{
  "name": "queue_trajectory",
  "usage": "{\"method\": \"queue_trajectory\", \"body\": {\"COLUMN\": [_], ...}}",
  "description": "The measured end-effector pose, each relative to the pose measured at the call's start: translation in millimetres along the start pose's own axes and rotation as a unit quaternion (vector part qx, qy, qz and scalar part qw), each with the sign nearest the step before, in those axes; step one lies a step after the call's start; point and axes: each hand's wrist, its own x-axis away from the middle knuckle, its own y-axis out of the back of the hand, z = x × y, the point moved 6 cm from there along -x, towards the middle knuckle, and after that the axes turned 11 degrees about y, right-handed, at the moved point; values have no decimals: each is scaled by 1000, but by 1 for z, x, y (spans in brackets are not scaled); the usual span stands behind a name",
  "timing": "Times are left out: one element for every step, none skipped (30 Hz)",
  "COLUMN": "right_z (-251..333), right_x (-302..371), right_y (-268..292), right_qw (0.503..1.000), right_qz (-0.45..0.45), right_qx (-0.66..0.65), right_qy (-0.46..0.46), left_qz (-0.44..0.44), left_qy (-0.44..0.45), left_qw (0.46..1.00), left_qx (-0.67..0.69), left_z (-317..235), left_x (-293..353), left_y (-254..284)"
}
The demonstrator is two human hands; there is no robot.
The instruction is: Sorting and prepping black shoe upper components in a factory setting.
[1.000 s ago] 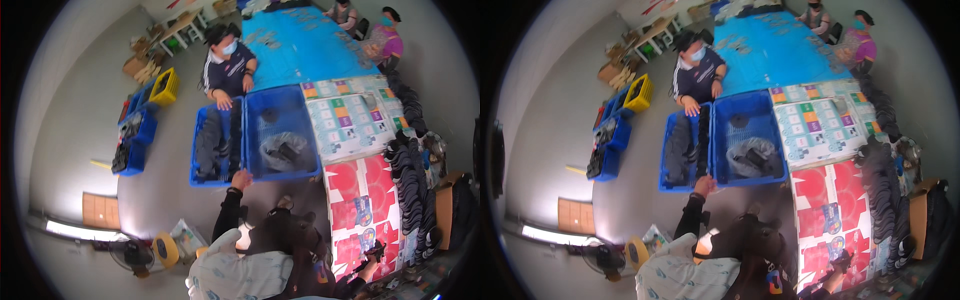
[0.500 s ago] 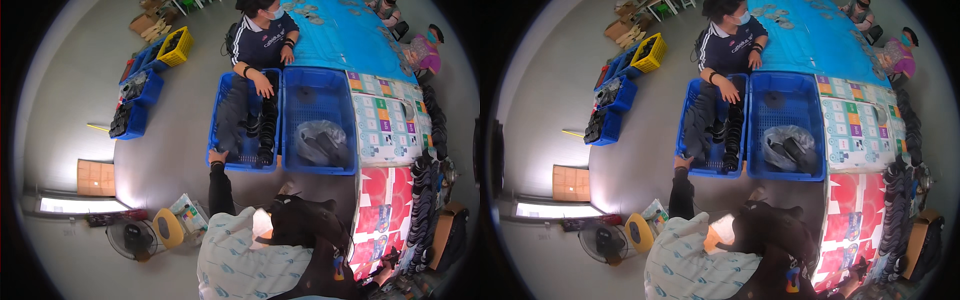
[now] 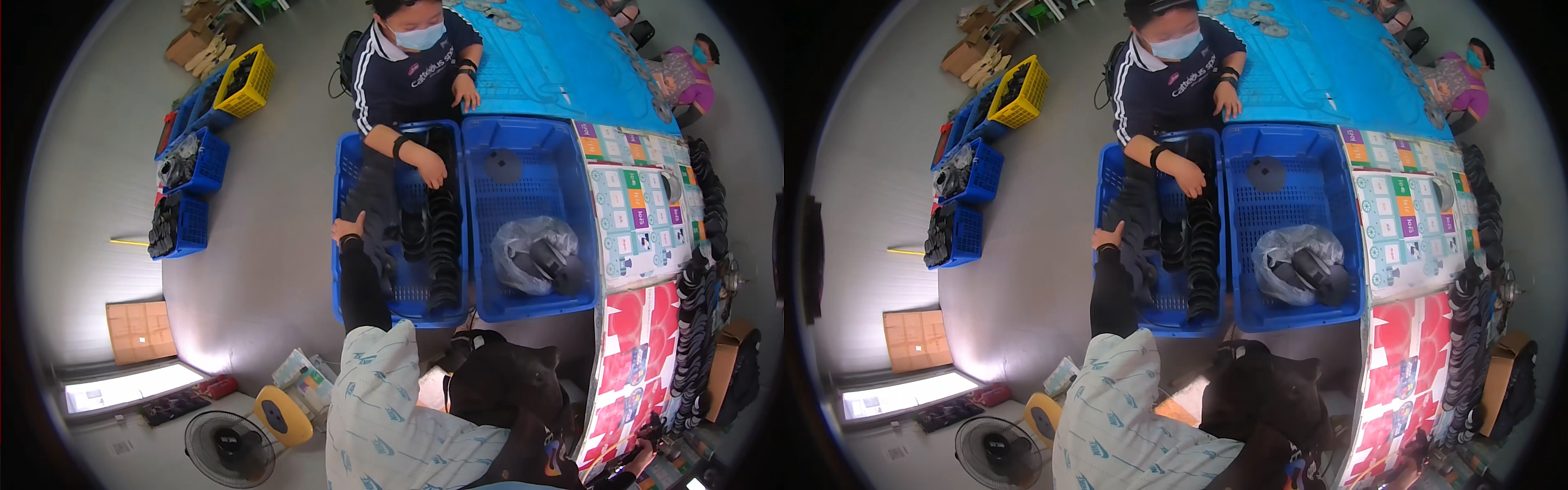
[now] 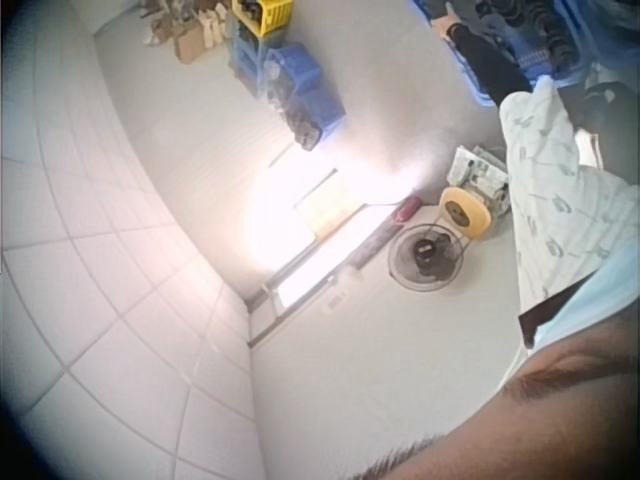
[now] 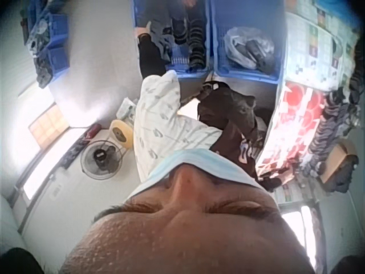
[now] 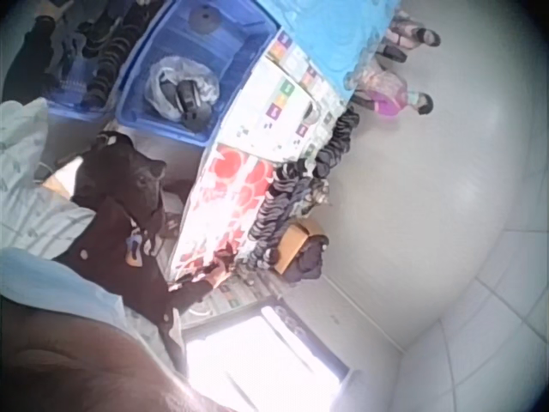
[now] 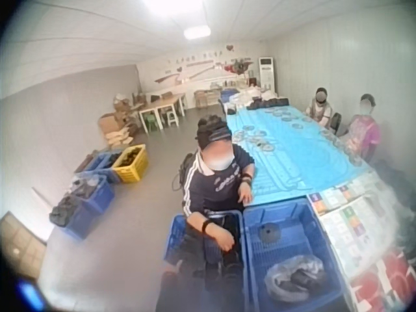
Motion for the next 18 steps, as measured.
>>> {"method": "queue_trajectory", "body": {"right_z": [-2,-1,3,5,5,7,9,11,14,18,23,30,31,33,33,36,37,37], "right_x": [1,4,9,9,11,10,12,13,13,14,13,15,18,20,23,28,35,36], "right_y": [-1,-4,-1,-8,-13,-19,-22,-26,-30,-35,-40,-43,-43,-45,-47,-45,-45,-53], "right_qw": [1000,1000,1000,1000,1000,1000,1000,1000,1000,1000,1000,999,999,999,999,999,999,999], "right_qz": [2,2,0,-1,4,6,9,11,14,18,23,24,26,28,32,33,37,54], "right_qx": [-2,4,10,10,10,8,9,8,9,11,10,21,18,17,16,15,11,7], "right_qy": [-2,-4,-7,-7,-10,-10,-13,-13,-12,-10,-8,-9,-9,-9,-7,-5,-3,-3], "left_qz": [11,15,34,45,43,27,13,13,19,25,26,108,183,185,150,117,119,88], "left_qy": [34,34,26,20,21,21,21,21,47,73,72,74,72,69,51,34,31,17], "left_qw": [999,999,998,997,997,998,999,999,997,994,994,986,972,972,980,986,986,991], "left_qx": [-15,-18,-38,-57,-57,-45,-34,-35,-57,-77,-76,-105,-128,-128,-119,-112,-112,-102], "left_z": [3,0,-6,-8,-13,-18,-20,-21,-19,-19,-20,-17,-15,-19,-27,-30,-28,-21], "left_x": [-5,-2,7,9,12,15,17,17,15,14,8,2,0,1,0,-1,-2,-12], "left_y": [0,-2,-6,-6,-7,-7,-5,-2,1,4,13,4,-1,-5,-6,-9,-13,-11]}}
